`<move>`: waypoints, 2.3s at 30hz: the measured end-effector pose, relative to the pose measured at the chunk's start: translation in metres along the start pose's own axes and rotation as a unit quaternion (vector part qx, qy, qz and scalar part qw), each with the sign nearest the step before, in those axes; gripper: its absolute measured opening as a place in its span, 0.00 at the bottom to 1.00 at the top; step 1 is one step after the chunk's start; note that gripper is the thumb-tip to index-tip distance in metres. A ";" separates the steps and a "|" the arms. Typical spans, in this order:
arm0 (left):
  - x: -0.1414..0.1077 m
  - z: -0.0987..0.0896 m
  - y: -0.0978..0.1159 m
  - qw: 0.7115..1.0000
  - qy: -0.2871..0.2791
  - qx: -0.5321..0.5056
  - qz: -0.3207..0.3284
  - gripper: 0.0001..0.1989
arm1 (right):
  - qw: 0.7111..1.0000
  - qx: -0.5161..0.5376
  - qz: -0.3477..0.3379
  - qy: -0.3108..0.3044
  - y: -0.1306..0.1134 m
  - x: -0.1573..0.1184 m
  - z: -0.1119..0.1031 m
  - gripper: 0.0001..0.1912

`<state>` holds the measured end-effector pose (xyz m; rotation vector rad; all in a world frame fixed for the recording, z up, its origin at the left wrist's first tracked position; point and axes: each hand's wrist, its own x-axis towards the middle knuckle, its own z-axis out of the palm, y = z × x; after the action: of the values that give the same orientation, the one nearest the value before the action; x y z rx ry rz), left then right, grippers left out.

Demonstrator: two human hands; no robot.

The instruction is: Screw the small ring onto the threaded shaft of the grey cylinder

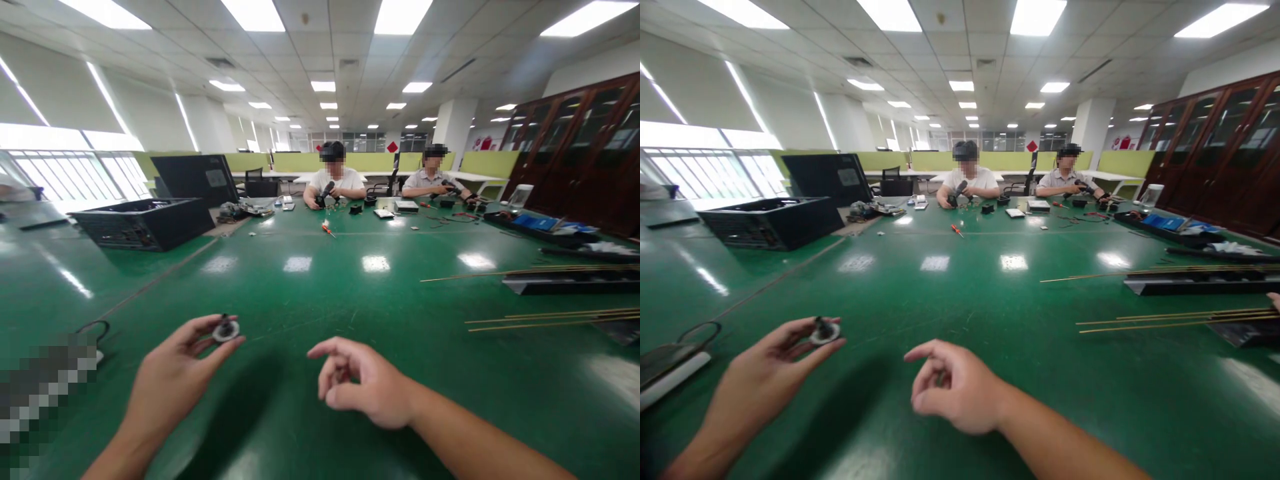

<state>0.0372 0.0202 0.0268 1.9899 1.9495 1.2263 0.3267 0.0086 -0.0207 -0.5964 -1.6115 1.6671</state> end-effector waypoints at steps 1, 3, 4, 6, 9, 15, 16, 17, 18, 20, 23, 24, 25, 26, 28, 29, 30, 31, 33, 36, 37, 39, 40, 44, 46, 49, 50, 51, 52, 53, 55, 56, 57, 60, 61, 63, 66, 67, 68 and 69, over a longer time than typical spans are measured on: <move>0.000 0.015 0.013 0.997 -0.058 -0.047 0.023 0.24 | 0.998 -0.035 -0.013 0.046 -0.002 -0.004 -0.015 0.25; -0.002 0.046 0.041 0.979 -0.145 -0.103 0.098 0.19 | 0.986 -0.099 -0.039 0.128 -0.002 -0.010 -0.042 0.25; -0.004 0.060 0.053 0.969 -0.172 -0.114 0.138 0.17 | 0.976 -0.139 -0.049 0.161 0.000 -0.013 -0.052 0.26; -0.009 0.085 0.072 0.945 -0.223 -0.131 0.198 0.16 | 0.952 -0.241 -0.050 0.179 0.004 -0.019 -0.065 0.32; -0.020 0.107 0.078 0.930 -0.251 -0.146 0.227 0.22 | 0.921 -0.363 -0.050 0.134 0.005 -0.028 -0.072 0.38; -0.033 0.114 0.061 0.912 -0.236 -0.205 0.266 0.12 | 0.890 -0.440 -0.083 0.083 -0.001 -0.034 -0.064 0.33; -0.033 0.115 0.059 0.909 -0.231 -0.216 0.273 0.12 | 0.886 -0.446 -0.089 0.086 -0.002 -0.034 -0.062 0.31; -0.033 0.115 0.057 0.907 -0.226 -0.223 0.277 0.12 | 0.883 -0.452 -0.091 0.089 -0.002 -0.034 -0.060 0.29; -0.032 0.116 0.056 0.907 -0.220 -0.226 0.277 0.13 | 0.880 -0.458 -0.091 0.091 -0.001 -0.033 -0.059 0.27; -0.032 0.118 0.055 0.910 -0.217 -0.226 0.271 0.14 | 0.872 -0.472 -0.086 0.095 0.000 -0.033 -0.056 0.24; -0.033 0.121 0.054 0.915 -0.226 -0.222 0.251 0.14 | 0.864 -0.485 -0.087 0.102 0.001 -0.031 -0.054 0.19; -0.034 0.121 0.054 0.916 -0.230 -0.221 0.245 0.13 | 0.862 -0.488 -0.090 0.106 0.002 -0.031 -0.053 0.18; -0.034 0.122 0.054 0.916 -0.233 -0.221 0.241 0.13 | 0.860 -0.489 -0.095 0.110 0.002 -0.031 -0.053 0.17; -0.035 0.122 0.054 0.916 -0.235 -0.221 0.239 0.13 | 0.858 -0.490 -0.100 0.114 0.002 -0.031 -0.053 0.17; -0.036 0.122 0.055 0.916 -0.237 -0.220 0.238 0.14 | 0.856 -0.491 -0.112 0.119 0.003 -0.031 -0.052 0.15; -0.037 0.122 0.055 0.915 -0.239 -0.220 0.238 0.14 | 0.855 -0.491 -0.116 0.119 0.003 -0.032 -0.052 0.15; -0.037 0.122 0.056 0.915 -0.241 -0.220 0.239 0.14 | 0.855 -0.491 -0.120 0.119 0.004 -0.032 -0.052 0.15; -0.037 0.122 0.057 0.914 -0.242 -0.219 0.240 0.14 | 0.855 -0.491 -0.122 0.116 0.004 -0.032 -0.052 0.16; -0.038 0.121 0.059 0.914 -0.244 -0.218 0.238 0.14 | 0.855 -0.492 -0.120 0.109 0.004 -0.033 -0.052 0.16; -0.038 0.119 0.061 0.916 -0.240 -0.219 0.235 0.14 | 0.853 -0.498 -0.113 0.107 0.003 -0.033 -0.052 0.15; -0.038 0.119 0.061 0.917 -0.237 -0.221 0.234 0.14 | 0.852 -0.500 -0.111 0.108 0.003 -0.033 -0.052 0.14; -0.038 0.119 0.061 0.917 -0.231 -0.228 0.233 0.14 | 0.849 -0.505 -0.110 0.111 0.004 -0.032 -0.052 0.12; -0.038 0.120 0.061 0.917 -0.230 -0.230 0.233 0.15 | 0.848 -0.507 -0.110 0.110 0.004 -0.032 -0.052 0.11; -0.038 0.122 0.060 0.916 -0.240 -0.229 0.227 0.14 | 0.843 -0.514 -0.118 0.107 0.007 -0.031 -0.051 0.07; -0.037 0.122 0.060 0.916 -0.242 -0.228 0.224 0.14 | 0.842 -0.514 -0.124 0.107 0.007 -0.031 -0.050 0.06; -0.037 0.121 0.061 0.916 -0.240 -0.230 0.223 0.13 | 0.842 -0.512 -0.131 0.106 0.007 -0.030 -0.050 0.06; -0.037 0.121 0.061 0.917 -0.238 -0.230 0.222 0.13 | 0.843 -0.510 -0.133 0.104 0.007 -0.030 -0.050 0.07; -0.037 0.120 0.061 0.918 -0.235 -0.231 0.221 0.14 | 0.844 -0.509 -0.134 0.103 0.008 -0.030 -0.050 0.08; -0.037 0.120 0.060 0.919 -0.234 -0.230 0.220 0.14 | 0.845 -0.508 -0.134 0.102 0.008 -0.030 -0.051 0.09; -0.037 0.120 0.060 0.920 -0.232 -0.228 0.219 0.14 | 0.845 -0.508 -0.133 0.102 0.009 -0.030 -0.051 0.09; -0.037 0.121 0.059 0.922 -0.230 -0.225 0.218 0.14 | 0.847 -0.506 -0.128 0.100 0.011 -0.029 -0.052 0.08; -0.037 0.121 0.059 0.922 -0.228 -0.224 0.218 0.14 | 0.848 -0.505 -0.125 0.100 0.011 -0.029 -0.052 0.08; -0.037 0.121 0.059 0.922 -0.227 -0.223 0.219 0.14 | 0.849 -0.504 -0.123 0.099 0.012 -0.029 -0.052 0.08; -0.037 0.122 0.058 0.922 -0.222 -0.224 0.224 0.14 | 0.852 -0.501 -0.116 0.101 0.012 -0.028 -0.051 0.08; -0.037 0.122 0.058 0.922 -0.221 -0.225 0.224 0.14 | 0.852 -0.501 -0.114 0.102 0.011 -0.028 -0.050 0.07; -0.037 0.122 0.058 0.922 -0.222 -0.226 0.224 0.14 | 0.852 -0.502 -0.111 0.103 0.010 -0.028 -0.050 0.07; -0.037 0.122 0.058 0.922 -0.227 -0.223 0.220 0.14 | 0.849 -0.508 -0.108 0.101 0.009 -0.028 -0.050 0.06; -0.037 0.122 0.058 0.923 -0.228 -0.221 0.219 0.14 | 0.848 -0.509 -0.108 0.099 0.009 -0.028 -0.050 0.06; -0.037 0.121 0.058 0.923 -0.230 -0.219 0.217 0.14 | 0.848 -0.510 -0.108 0.099 0.009 -0.028 -0.050 0.05; -0.037 0.121 0.058 0.923 -0.230 -0.219 0.216 0.14 | 0.848 -0.510 -0.108 0.098 0.009 -0.028 -0.050 0.05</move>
<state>0.1602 0.0319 -0.0383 2.2434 0.9537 1.0130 0.3807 0.0203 -0.0392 -0.9938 -2.2339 0.4408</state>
